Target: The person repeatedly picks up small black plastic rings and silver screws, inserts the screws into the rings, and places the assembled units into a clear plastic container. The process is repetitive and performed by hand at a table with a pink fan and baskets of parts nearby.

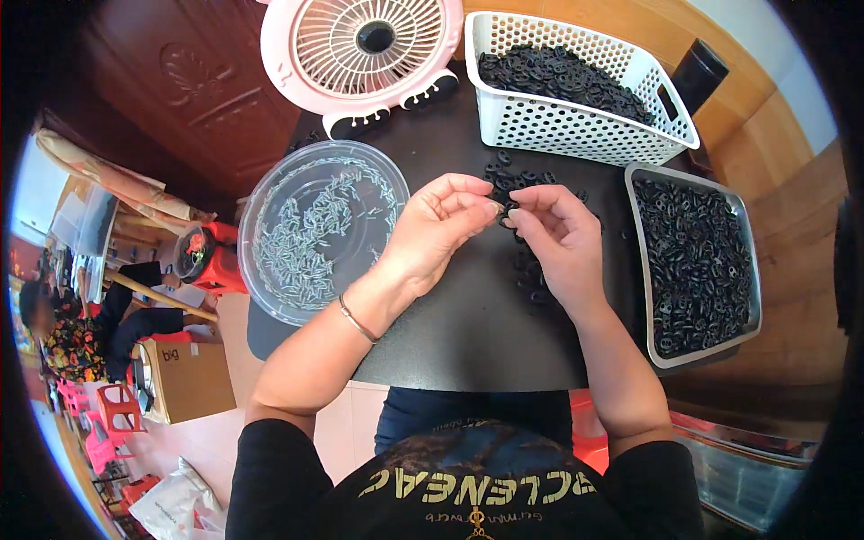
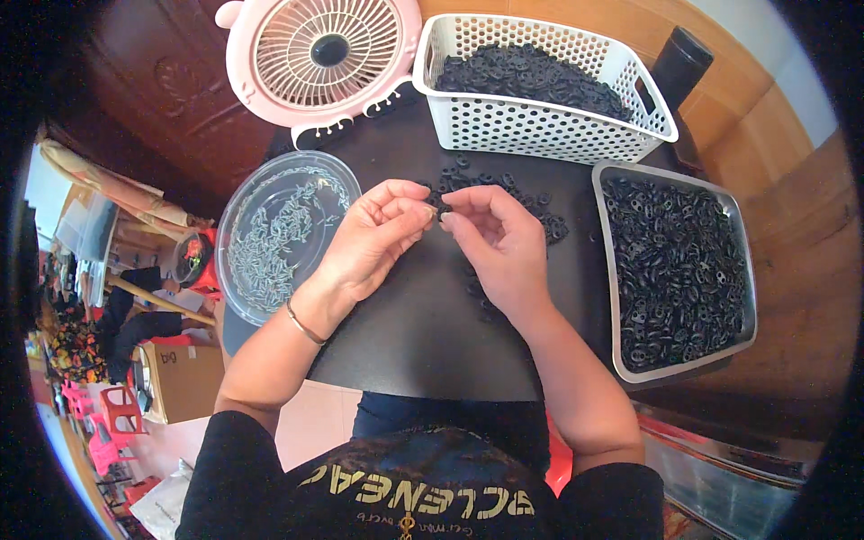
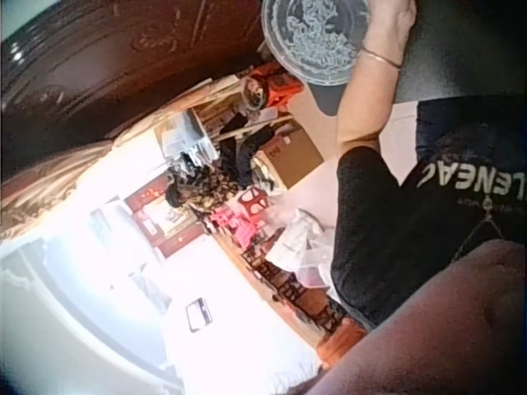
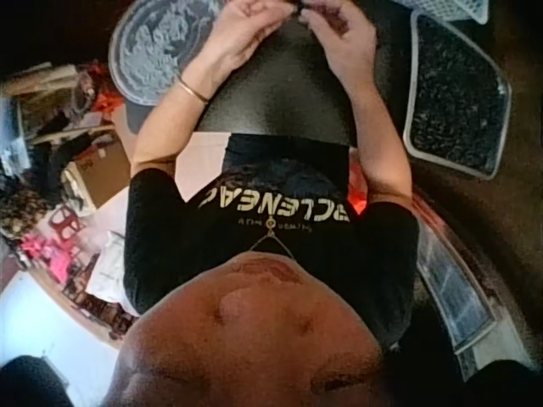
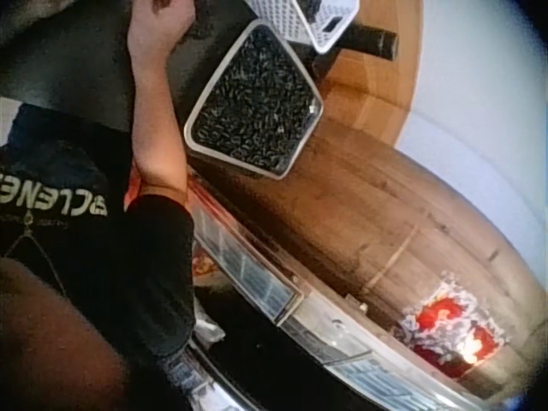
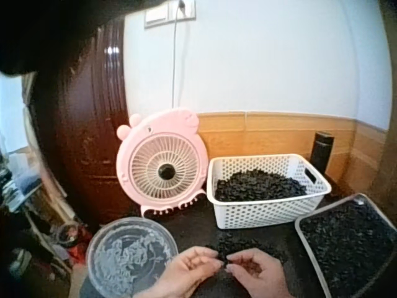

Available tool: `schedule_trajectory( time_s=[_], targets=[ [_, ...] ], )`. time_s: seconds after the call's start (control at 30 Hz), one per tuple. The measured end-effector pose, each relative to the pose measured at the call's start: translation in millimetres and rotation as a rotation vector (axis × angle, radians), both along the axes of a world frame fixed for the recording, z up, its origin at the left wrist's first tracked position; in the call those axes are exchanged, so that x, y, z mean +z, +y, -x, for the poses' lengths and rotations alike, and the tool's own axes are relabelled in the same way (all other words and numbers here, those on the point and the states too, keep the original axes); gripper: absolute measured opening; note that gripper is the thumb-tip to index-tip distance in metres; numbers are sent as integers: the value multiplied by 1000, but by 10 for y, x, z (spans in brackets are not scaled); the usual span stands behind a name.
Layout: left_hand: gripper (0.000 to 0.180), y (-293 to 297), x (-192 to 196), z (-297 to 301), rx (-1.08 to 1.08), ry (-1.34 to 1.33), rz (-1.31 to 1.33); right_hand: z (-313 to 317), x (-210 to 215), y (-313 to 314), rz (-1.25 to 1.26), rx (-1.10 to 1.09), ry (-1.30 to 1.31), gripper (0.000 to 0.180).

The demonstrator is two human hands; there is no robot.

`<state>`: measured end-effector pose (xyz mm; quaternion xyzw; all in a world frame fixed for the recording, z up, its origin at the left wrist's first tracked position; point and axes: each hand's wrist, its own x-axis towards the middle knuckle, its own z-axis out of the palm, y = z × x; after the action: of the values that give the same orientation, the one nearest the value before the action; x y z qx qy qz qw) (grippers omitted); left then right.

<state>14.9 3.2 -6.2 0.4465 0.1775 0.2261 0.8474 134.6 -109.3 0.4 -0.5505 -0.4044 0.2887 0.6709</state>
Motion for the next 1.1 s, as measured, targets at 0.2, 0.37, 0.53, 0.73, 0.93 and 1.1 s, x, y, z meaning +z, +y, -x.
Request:
schedule_trajectory(
  time_s=[0.2,0.37,0.53,0.73,0.93,1.1],
  targets=[
    [15,-9,-3,7,-3,-15,23,-7,-20,13,-20,16,5,15],
    [14,-11,4,-2,-12,-21,23,-21,-17,9,-9,20,-26,15],
    [15,-11,-26,-3,-5,-36,20,-10,-24,14,-10,5,-34,14],
    [17,-30,-3,-10,29,-42,42,-21,-52,27,-15,-15,-60,13],
    [20,-36,-31,-20,58,-66,-13,-31,-64,30,-3,-16,-72,12],
    [21,-54,-49,-34,104,-94,-123,-32,-59,23,-17,19,-30,11]
  ],
)
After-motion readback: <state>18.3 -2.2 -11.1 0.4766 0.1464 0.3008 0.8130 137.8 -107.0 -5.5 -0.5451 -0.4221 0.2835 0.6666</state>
